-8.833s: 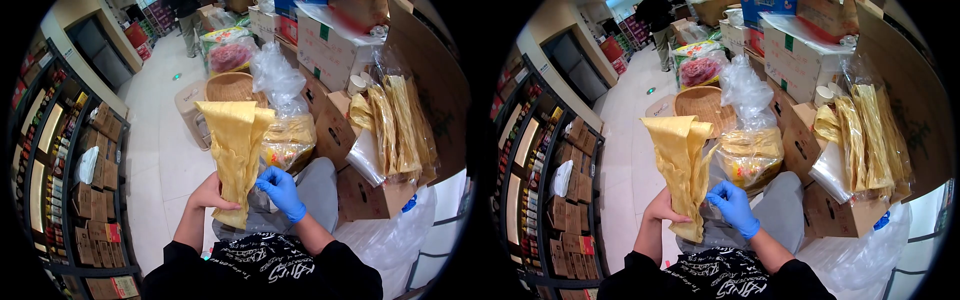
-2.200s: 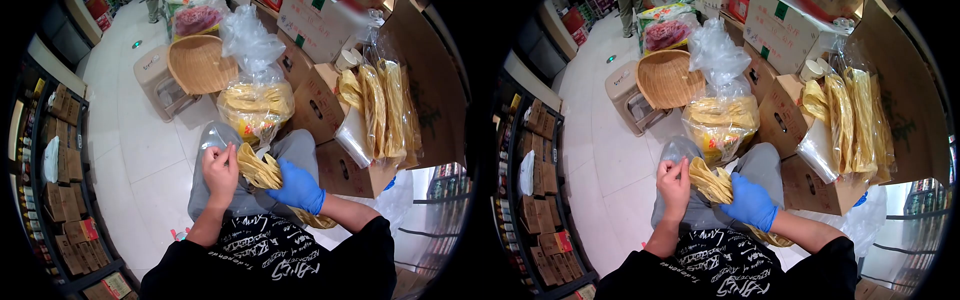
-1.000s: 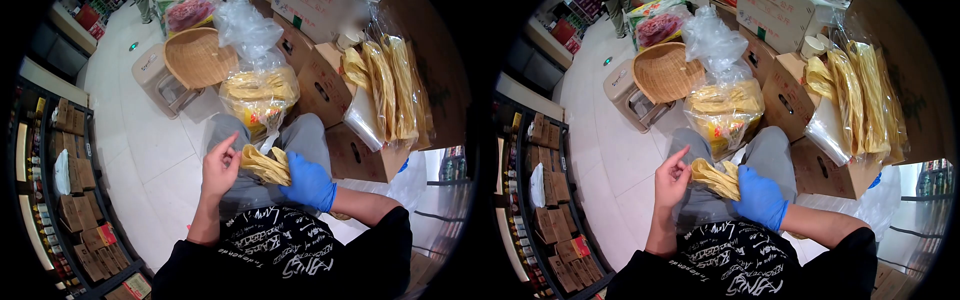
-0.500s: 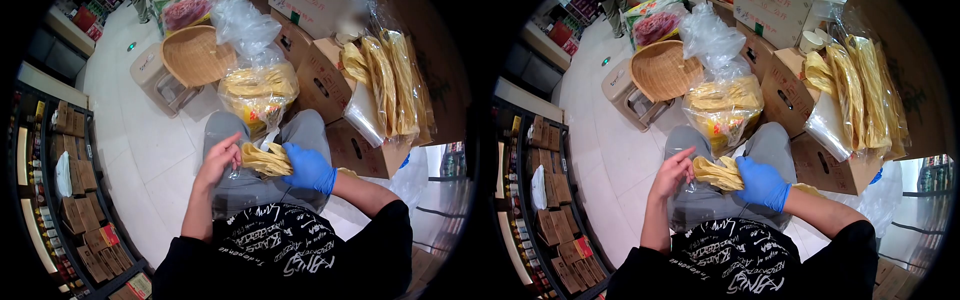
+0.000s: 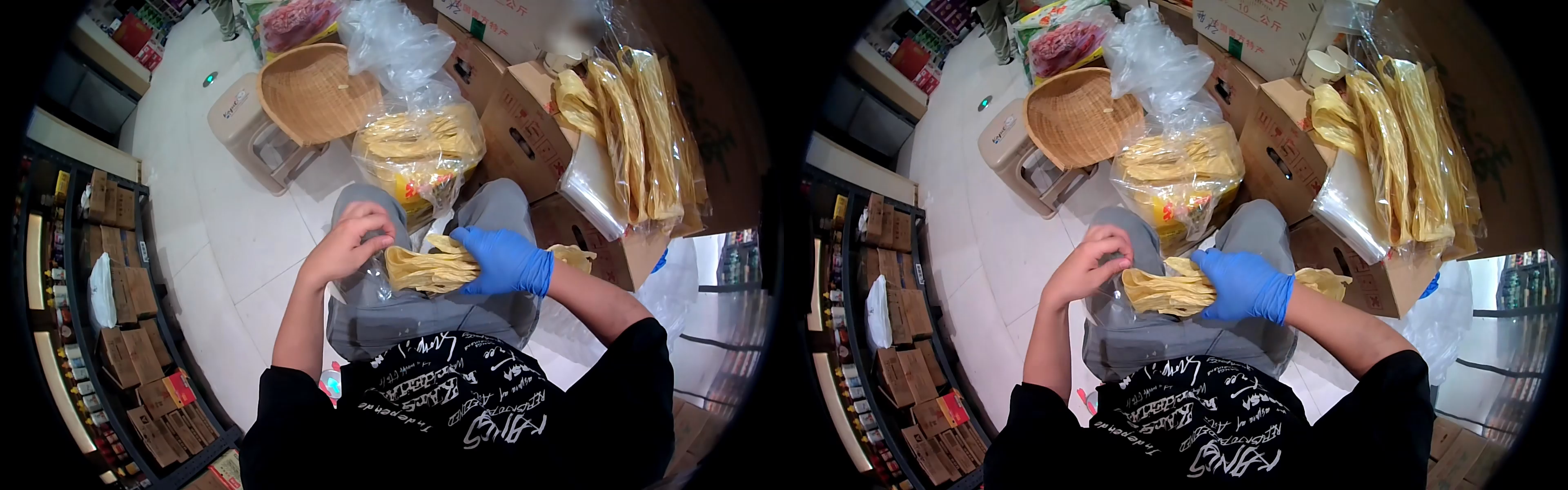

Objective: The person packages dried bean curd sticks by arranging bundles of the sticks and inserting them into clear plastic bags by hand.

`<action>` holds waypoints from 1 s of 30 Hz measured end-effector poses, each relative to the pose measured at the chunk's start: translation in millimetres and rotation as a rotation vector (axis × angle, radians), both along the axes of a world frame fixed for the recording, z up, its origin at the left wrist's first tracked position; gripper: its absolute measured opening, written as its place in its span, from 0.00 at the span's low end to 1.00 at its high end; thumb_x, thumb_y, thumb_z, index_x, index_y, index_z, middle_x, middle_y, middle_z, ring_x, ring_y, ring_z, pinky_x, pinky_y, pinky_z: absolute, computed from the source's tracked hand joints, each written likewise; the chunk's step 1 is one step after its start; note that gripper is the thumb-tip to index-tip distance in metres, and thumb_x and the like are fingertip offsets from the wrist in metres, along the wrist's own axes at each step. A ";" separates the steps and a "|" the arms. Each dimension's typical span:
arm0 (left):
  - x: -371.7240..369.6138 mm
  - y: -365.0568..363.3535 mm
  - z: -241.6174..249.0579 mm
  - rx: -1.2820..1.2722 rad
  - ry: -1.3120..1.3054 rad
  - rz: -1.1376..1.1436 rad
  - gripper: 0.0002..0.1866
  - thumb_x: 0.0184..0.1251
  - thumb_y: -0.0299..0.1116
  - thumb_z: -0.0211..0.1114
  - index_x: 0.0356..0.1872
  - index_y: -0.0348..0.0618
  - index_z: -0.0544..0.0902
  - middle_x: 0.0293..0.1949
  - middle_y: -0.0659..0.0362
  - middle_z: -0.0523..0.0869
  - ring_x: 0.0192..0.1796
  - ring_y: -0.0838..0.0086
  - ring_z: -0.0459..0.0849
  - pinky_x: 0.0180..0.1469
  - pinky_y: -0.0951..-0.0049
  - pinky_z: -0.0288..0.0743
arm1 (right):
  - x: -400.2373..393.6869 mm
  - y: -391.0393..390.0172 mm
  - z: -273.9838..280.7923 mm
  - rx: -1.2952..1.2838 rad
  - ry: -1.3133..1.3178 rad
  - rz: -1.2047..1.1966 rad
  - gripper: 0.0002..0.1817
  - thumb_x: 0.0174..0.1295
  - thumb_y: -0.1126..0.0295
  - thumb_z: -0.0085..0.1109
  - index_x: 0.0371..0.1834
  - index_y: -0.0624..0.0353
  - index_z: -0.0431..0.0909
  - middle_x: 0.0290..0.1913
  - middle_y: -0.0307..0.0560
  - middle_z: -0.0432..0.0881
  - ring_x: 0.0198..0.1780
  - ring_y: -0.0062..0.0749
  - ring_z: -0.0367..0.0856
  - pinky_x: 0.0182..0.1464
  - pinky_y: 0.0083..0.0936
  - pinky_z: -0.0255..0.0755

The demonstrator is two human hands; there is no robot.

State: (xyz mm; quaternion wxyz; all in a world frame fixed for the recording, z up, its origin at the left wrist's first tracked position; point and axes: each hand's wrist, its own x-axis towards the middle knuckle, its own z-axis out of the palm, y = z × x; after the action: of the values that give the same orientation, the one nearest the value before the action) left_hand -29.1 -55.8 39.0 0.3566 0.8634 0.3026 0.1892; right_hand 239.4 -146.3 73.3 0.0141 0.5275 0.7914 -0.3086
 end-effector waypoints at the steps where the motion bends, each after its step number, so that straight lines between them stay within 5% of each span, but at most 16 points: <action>1: -0.4 3.7 -1.8 -0.255 -0.068 -0.094 0.04 0.64 0.23 0.60 0.38 0.38 0.82 0.38 0.59 0.81 0.45 0.74 0.77 0.50 0.75 0.70 | 1.5 2.4 0.8 -0.001 -0.001 0.001 0.38 0.45 0.52 0.70 0.55 0.61 0.66 0.41 0.59 0.80 0.41 0.54 0.82 0.42 0.42 0.76; 4: 4.3 -3.2 -11.2 -0.624 -0.257 0.011 0.04 0.64 0.23 0.60 0.37 0.36 0.81 0.37 0.61 0.81 0.44 0.76 0.77 0.49 0.75 0.71 | 5.5 7.1 1.5 -0.055 0.043 0.019 0.39 0.44 0.51 0.71 0.56 0.61 0.67 0.41 0.59 0.81 0.42 0.54 0.82 0.44 0.41 0.76; 11: -3.3 0.4 -32.6 -0.730 -0.130 0.035 0.03 0.65 0.23 0.61 0.34 0.34 0.81 0.31 0.64 0.82 0.36 0.81 0.78 0.42 0.80 0.72 | 17.5 9.7 -16.6 -0.180 0.147 0.026 0.44 0.44 0.46 0.72 0.59 0.64 0.68 0.46 0.63 0.81 0.48 0.55 0.80 0.51 0.39 0.74; 13: 0.6 -2.5 -28.8 -0.810 -0.219 0.217 0.02 0.64 0.22 0.62 0.33 0.34 0.81 0.29 0.64 0.82 0.34 0.82 0.78 0.39 0.81 0.72 | 17.6 9.7 -19.7 -0.208 0.189 0.005 0.45 0.44 0.46 0.72 0.60 0.65 0.67 0.46 0.63 0.80 0.49 0.56 0.80 0.52 0.39 0.73; 25: 14.2 -32.1 -9.8 -0.574 -0.590 0.483 0.01 0.63 0.19 0.61 0.32 0.33 0.80 0.29 0.63 0.82 0.33 0.84 0.77 0.39 0.83 0.71 | 7.8 8.0 -10.8 -0.280 0.263 0.011 0.45 0.47 0.44 0.70 0.60 0.67 0.67 0.47 0.64 0.80 0.50 0.54 0.79 0.54 0.37 0.72; 28: 17.6 -40.2 -0.5 -0.511 -0.640 0.518 0.01 0.63 0.19 0.62 0.32 0.33 0.80 0.29 0.63 0.82 0.34 0.84 0.77 0.40 0.83 0.71 | 4.8 5.1 -11.5 -0.272 0.310 0.079 0.52 0.49 0.45 0.69 0.70 0.65 0.56 0.52 0.67 0.77 0.52 0.56 0.78 0.56 0.36 0.71; 30: 17.9 -43.5 2.7 -0.484 -0.667 0.544 0.01 0.63 0.18 0.61 0.32 0.33 0.80 0.30 0.63 0.81 0.34 0.83 0.77 0.40 0.83 0.71 | 0.5 4.0 1.9 -0.311 0.322 0.073 0.58 0.54 0.50 0.69 0.76 0.62 0.38 0.61 0.69 0.70 0.62 0.52 0.72 0.64 0.32 0.64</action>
State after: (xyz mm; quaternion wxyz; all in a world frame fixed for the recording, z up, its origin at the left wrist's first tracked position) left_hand -11.2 -99.3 41.7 0.5621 0.5381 0.4217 0.4656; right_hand 239.9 -142.3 75.2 -0.0201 0.4337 0.7450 -0.5064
